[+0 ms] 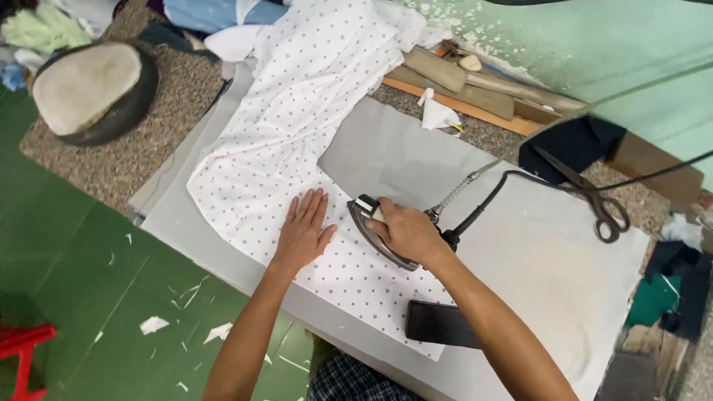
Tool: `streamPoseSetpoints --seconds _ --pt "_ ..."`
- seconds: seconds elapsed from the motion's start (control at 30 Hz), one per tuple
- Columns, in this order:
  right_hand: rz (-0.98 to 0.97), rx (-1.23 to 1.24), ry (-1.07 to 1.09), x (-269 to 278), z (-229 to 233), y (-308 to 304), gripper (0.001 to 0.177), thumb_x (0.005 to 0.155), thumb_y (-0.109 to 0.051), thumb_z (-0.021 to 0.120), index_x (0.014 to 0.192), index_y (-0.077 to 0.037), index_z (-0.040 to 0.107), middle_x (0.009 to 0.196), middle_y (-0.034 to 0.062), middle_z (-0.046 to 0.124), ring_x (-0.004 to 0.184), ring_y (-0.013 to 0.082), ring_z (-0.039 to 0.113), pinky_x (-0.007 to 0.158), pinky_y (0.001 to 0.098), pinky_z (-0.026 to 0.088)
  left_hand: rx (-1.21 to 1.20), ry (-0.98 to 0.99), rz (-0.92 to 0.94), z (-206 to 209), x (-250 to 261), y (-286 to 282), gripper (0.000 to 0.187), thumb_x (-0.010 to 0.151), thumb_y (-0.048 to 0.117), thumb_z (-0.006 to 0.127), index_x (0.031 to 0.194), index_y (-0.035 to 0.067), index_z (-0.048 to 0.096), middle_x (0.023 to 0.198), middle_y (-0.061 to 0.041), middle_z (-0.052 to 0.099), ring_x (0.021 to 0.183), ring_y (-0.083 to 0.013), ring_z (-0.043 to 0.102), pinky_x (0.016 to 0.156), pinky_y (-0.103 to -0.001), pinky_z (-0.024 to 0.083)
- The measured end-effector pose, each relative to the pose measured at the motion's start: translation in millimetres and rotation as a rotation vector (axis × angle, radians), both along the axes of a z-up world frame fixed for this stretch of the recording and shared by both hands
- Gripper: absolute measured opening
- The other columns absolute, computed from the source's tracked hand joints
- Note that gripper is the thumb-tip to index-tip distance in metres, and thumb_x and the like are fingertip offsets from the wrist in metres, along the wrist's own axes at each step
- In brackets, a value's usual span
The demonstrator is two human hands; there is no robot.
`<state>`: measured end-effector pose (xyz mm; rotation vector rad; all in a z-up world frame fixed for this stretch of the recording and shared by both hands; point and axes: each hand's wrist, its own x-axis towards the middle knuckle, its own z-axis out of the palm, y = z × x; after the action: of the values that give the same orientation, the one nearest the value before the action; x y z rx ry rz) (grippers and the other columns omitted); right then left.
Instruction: The person irons a white polka-dotted fabric on a work table using a steam iron and a black pressing block. They smooth the fabric with their hands, press it with the iron, and trim the edge with scissors before folding the fabric.
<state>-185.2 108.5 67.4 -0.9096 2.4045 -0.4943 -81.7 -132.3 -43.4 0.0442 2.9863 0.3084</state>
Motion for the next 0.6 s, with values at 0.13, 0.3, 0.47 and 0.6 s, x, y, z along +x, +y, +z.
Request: streamPoseSetpoints --seconds 0.13,0.3,0.47,0.6 --pt "0.054 0.081 -0.033 4.9 11.5 8.1 0.062 0.103 -0.045 0.046 0.143 0.003 0.045 0.108 0.0299 0.071 0.1 0.043 0.072 0.083 0.0526 0.06 -0.003 0.065 0.019 -15.3 -15.4 10.6 0.067 0.105 0.055 0.03 0.158 0.014 0.034 0.167 -0.009 0.027 0.155 -0.0239 0.019 0.126 -0.05 0.007" --pt "0.001 0.17 -0.078 15.1 15.6 26.4 0.057 0.101 -0.047 0.05 0.135 -0.002 0.049 0.097 0.0279 0.074 0.088 0.0447 0.075 0.071 0.0524 0.059 -0.05 0.058 -0.051 -26.1 -30.5 -1.4 0.066 0.103 0.06 0.03 0.159 0.025 0.032 0.167 -0.002 0.026 0.154 -0.0212 0.021 0.127 -0.05 0.007" --pt "0.005 0.242 0.28 35.7 -30.4 37.1 0.052 0.1 -0.058 0.05 0.114 -0.008 0.051 0.074 0.0153 0.066 0.062 0.0393 0.068 0.051 0.0479 0.053 -0.043 0.241 -0.07 -22.8 -32.8 -7.5 0.064 0.101 0.058 0.039 0.155 0.024 0.042 0.163 -0.004 0.036 0.15 -0.0224 0.032 0.125 -0.048 0.016" --pt "0.046 0.23 0.592 32.4 -42.0 22.6 0.052 0.102 -0.06 0.047 0.097 -0.009 0.054 0.061 0.007 0.06 0.042 0.0323 0.063 0.032 0.0421 0.048 0.01 0.407 -0.064 -12.3 -36.0 -9.0 0.064 0.1 0.058 0.048 0.15 0.019 0.052 0.159 -0.005 0.043 0.145 -0.0236 0.044 0.123 -0.047 0.026"
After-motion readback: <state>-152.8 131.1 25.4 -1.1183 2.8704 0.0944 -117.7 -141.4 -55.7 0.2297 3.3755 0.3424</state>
